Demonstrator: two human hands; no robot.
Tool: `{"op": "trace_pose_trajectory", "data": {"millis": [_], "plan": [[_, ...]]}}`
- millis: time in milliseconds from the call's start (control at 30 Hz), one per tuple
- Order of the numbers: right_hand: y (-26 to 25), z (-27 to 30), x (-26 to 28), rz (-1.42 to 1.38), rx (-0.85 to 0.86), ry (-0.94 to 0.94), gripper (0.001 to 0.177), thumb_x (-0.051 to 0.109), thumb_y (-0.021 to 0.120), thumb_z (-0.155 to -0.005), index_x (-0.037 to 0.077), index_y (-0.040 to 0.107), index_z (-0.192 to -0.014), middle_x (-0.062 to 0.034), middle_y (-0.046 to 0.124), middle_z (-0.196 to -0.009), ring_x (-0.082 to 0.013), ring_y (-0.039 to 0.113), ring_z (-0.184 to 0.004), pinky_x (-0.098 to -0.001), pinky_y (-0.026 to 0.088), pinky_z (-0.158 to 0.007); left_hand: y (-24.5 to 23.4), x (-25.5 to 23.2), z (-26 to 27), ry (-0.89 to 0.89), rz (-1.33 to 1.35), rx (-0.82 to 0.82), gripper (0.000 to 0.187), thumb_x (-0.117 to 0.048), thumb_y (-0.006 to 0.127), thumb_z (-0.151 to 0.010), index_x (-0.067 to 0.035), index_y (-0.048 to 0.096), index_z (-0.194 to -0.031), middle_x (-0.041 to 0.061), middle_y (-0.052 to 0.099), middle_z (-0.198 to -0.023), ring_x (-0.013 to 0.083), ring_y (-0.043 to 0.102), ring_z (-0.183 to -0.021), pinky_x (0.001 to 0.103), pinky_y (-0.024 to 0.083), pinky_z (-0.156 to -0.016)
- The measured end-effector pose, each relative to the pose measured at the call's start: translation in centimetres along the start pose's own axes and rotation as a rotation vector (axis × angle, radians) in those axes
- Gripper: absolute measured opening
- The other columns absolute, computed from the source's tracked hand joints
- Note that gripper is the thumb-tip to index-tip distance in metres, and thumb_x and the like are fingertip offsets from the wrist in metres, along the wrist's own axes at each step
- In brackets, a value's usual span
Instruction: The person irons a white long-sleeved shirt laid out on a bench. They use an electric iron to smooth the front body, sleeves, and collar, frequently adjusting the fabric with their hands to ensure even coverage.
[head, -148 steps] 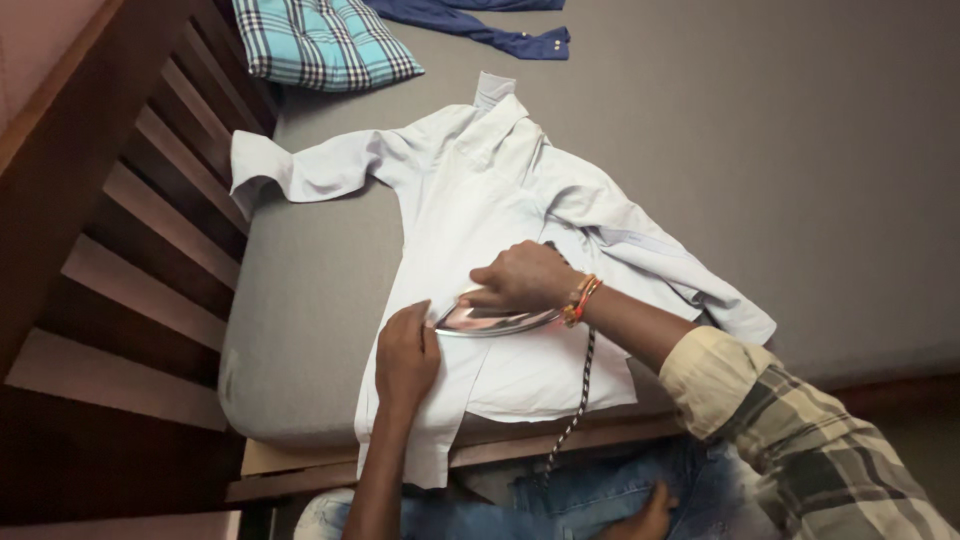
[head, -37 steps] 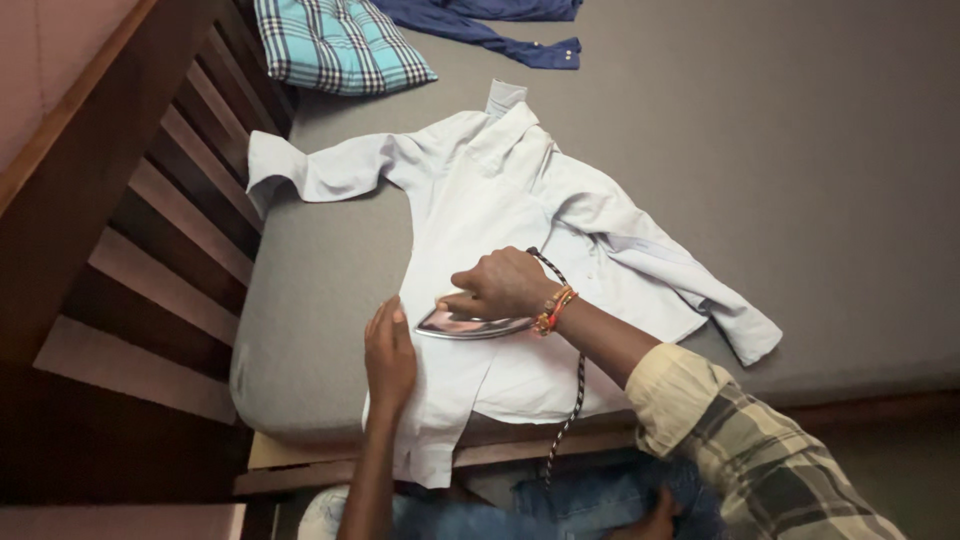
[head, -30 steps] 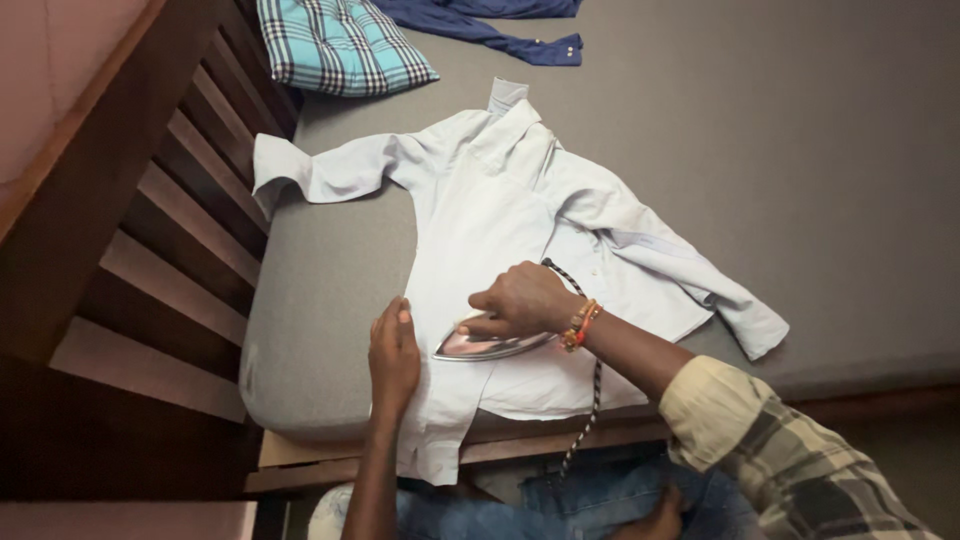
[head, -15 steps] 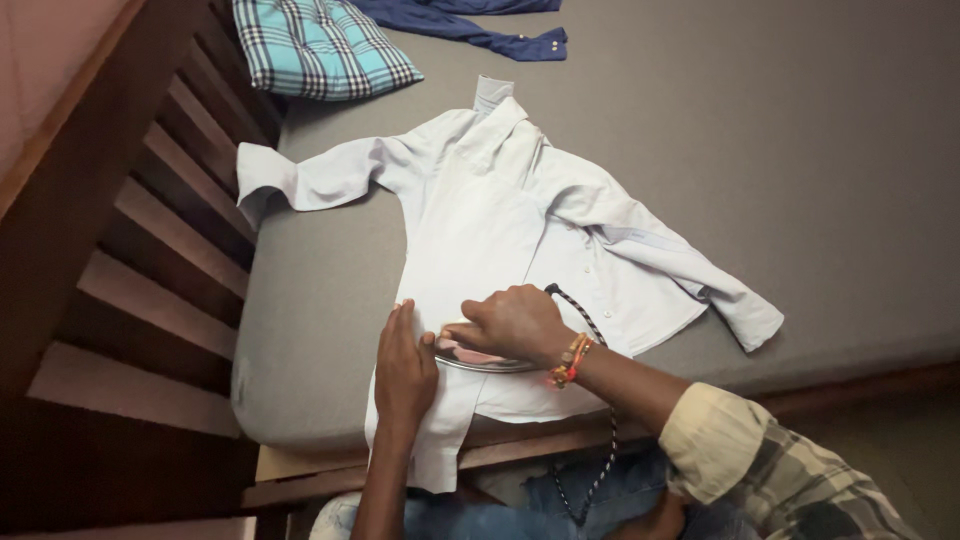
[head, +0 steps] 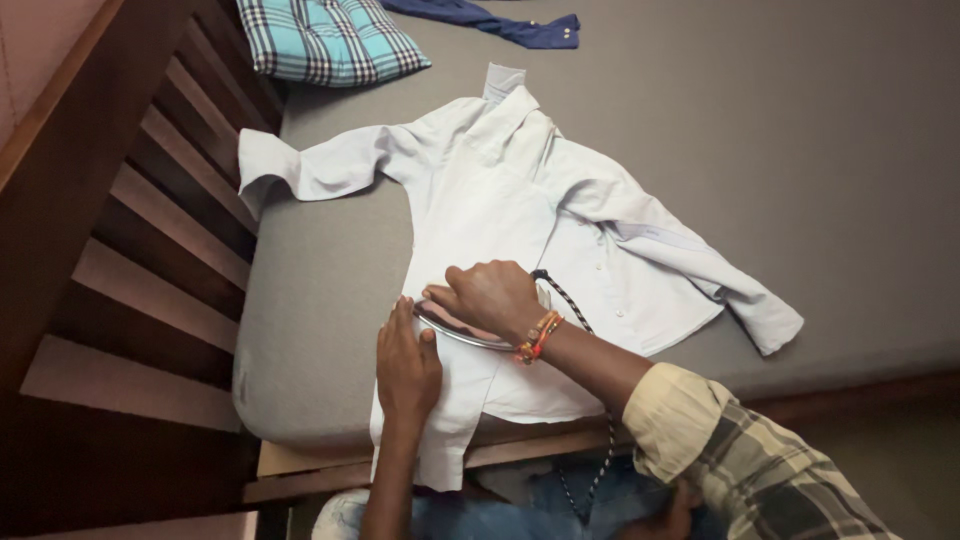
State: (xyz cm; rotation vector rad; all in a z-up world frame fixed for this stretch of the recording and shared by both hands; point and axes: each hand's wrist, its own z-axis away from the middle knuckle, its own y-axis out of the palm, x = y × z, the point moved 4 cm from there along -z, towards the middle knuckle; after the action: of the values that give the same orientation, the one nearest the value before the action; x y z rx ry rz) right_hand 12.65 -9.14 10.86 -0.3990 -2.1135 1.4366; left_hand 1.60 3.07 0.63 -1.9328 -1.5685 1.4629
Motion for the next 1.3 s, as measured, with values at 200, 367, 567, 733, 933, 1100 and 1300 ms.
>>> {"op": "trace_pose_trajectory", "data": {"millis": [200, 367, 567, 733, 933, 1100, 1300], "plan": [[0.7, -2.8, -0.1, 0.006, -0.044, 0.033, 0.056, 0.060, 0.056, -0.095, 0.011, 0.072, -0.075, -0.0148, 0.067, -0.059, -0.0340, 0.069, -0.054, -0.0477, 0.053, -0.051, -1.4, -0.8, 0.2, -0.112, 0.235, -0.012, 0.080, -0.058, 0.021, -0.106, 0.003, 0.033, -0.156, 0.021, 0.056, -0.149, 0.0410, 0.051, -0.136, 0.047, 0.038, -0.113], [2.0, -4.8, 0.2, 0.018, -0.063, 0.087, 0.055, 0.060, 0.053, -0.096, 0.011, 0.071, -0.080, -0.0136, 0.067, -0.058, -0.0331, 0.069, -0.053, -0.0475, 0.053, -0.049, -1.7, -0.6, 0.4, -0.057, 0.321, -0.080, 0.078, -0.058, 0.021, -0.109, 0.003, 0.037, -0.153, 0.023, 0.056, -0.149, 0.0421, 0.052, -0.139, 0.047, 0.039, -0.114], [3.8, -7.3, 0.2, 0.065, -0.184, 0.097, 0.055, 0.060, 0.051, -0.100, 0.012, 0.069, -0.079, -0.0117, 0.065, -0.054, -0.0316, 0.066, -0.047, -0.0448, 0.050, -0.044, -0.9, -0.7, 0.3, 0.075, 0.136, -0.001, 0.047, -0.038, 0.041, -0.107, -0.004, 0.064, -0.130, 0.019, 0.062, -0.141, 0.0406, 0.052, -0.139, 0.049, 0.038, -0.117], [4.6, -9.2, 0.4, 0.108, -0.235, 0.061, 0.056, 0.060, 0.052, -0.100, 0.012, 0.066, -0.075, -0.0103, 0.064, -0.051, -0.0296, 0.064, -0.042, -0.0417, 0.049, -0.040, -0.4, -1.9, -0.4, 0.150, -0.048, 0.113, 0.039, -0.031, 0.063, -0.096, -0.002, 0.068, -0.123, 0.020, 0.061, -0.139, 0.0405, 0.049, -0.138, 0.053, 0.034, -0.115], [4.6, -10.0, 0.5, 0.088, -0.189, 0.056, 0.057, 0.061, 0.053, -0.099, 0.010, 0.065, -0.075, -0.0109, 0.065, -0.053, -0.0289, 0.064, -0.042, -0.0407, 0.049, -0.039, 0.2, -1.5, -0.6, 0.110, -0.101, 0.110, 0.059, -0.040, 0.065, -0.095, 0.006, 0.059, -0.132, 0.025, 0.053, -0.146, 0.0408, 0.044, -0.142, 0.052, 0.030, -0.118], [4.6, -10.3, 0.3, 0.037, -0.160, 0.095, 0.057, 0.060, 0.053, -0.098, 0.009, 0.068, -0.078, -0.0127, 0.067, -0.055, -0.0326, 0.067, -0.049, -0.0441, 0.052, -0.045, 0.8, -1.0, -0.6, 0.085, -0.152, 0.159, 0.070, -0.044, 0.063, -0.094, 0.009, 0.051, -0.139, 0.026, 0.048, -0.151, 0.0410, 0.038, -0.145, 0.050, 0.027, -0.120], [4.5, -10.0, -0.2, -0.034, -0.032, 0.153, 0.055, 0.057, 0.049, -0.101, 0.008, 0.069, -0.088, -0.0157, 0.071, -0.067, -0.0352, 0.072, -0.063, -0.0479, 0.056, -0.059, 1.0, -1.0, -0.7, 0.083, -0.185, 0.175, 0.077, -0.046, 0.064, -0.093, 0.010, 0.047, -0.143, 0.027, 0.044, -0.153, 0.0407, 0.035, -0.146, 0.050, 0.024, -0.120]]}}
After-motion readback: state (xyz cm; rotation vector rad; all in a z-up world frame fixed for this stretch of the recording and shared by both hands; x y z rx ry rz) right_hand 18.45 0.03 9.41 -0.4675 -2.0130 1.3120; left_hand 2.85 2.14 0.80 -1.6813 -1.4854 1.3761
